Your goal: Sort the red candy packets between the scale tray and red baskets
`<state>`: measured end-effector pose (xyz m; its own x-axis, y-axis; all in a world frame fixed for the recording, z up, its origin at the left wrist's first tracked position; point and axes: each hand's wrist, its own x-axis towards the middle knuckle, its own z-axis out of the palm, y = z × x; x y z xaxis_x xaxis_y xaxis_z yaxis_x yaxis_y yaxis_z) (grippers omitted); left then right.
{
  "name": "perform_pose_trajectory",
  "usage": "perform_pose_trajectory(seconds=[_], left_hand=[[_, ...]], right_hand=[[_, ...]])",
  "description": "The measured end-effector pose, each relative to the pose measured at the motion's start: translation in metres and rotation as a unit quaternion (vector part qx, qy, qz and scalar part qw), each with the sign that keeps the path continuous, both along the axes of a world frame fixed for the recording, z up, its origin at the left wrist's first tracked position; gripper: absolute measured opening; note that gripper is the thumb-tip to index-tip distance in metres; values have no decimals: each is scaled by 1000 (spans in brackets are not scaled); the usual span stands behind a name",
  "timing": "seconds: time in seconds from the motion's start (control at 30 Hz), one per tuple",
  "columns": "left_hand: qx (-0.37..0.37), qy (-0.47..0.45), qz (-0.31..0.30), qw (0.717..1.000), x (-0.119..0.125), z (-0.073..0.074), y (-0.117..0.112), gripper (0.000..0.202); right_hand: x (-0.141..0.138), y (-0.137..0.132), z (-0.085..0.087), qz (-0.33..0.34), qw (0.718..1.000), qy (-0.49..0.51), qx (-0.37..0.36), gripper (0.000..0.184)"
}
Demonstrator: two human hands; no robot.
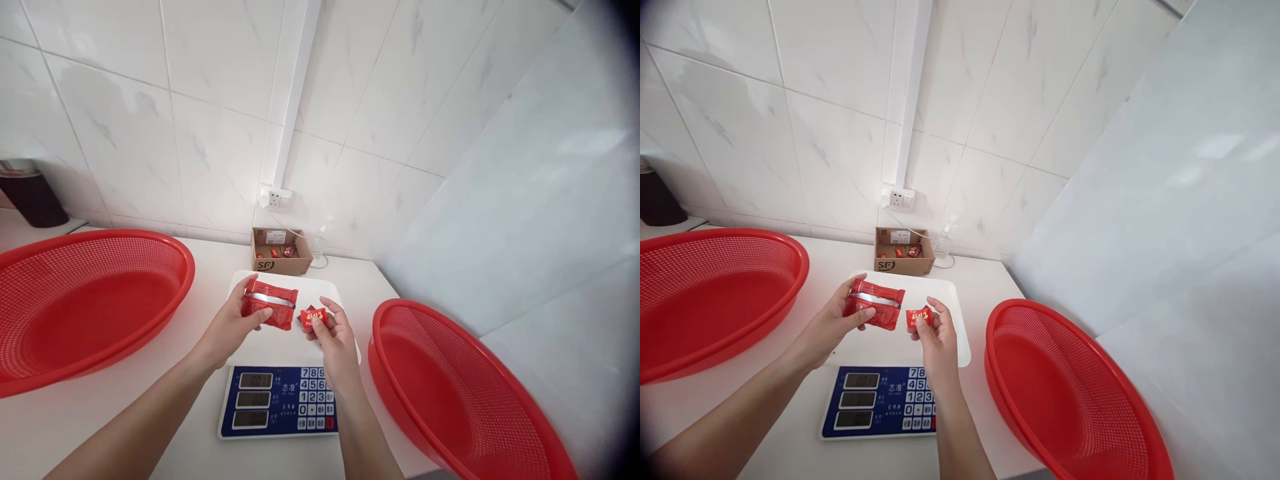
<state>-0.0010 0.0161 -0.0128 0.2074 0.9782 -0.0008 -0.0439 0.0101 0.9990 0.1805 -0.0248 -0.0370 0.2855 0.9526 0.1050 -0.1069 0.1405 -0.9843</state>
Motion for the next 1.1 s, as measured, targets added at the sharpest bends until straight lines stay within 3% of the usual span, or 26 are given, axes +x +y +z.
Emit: perform_pose_trajectory(seconds=[0.23,0.3,0.4,0.53,0.87,1.03,1.1], left_hand=[[0,-37,-77,996,4,-3,-3,40],[0,-40,-95,995,8,-3,-6,36],[5,-46,-117,992,13,-2,-11,30],[21,-48,-94,994,13,-1,-12,34],[49,-12,-54,997,10,-2,-9,35],[100,30,24,994,8,-5,-8,39],[68,25,-11,997,7,-6,-8,47]], right_hand=[[-7,2,2,64,997,46,-4,42],[-12,3,4,79,997,22,-3,38],[-18,4,6,50,998,-34,-4,36],[-19,4,8,24,998,-65,0,36],[-18,3,8,29,994,-100,15,30],[-11,0,13,-2,983,-153,102,21],[-9,-3,13,-3,973,-184,140,16]])
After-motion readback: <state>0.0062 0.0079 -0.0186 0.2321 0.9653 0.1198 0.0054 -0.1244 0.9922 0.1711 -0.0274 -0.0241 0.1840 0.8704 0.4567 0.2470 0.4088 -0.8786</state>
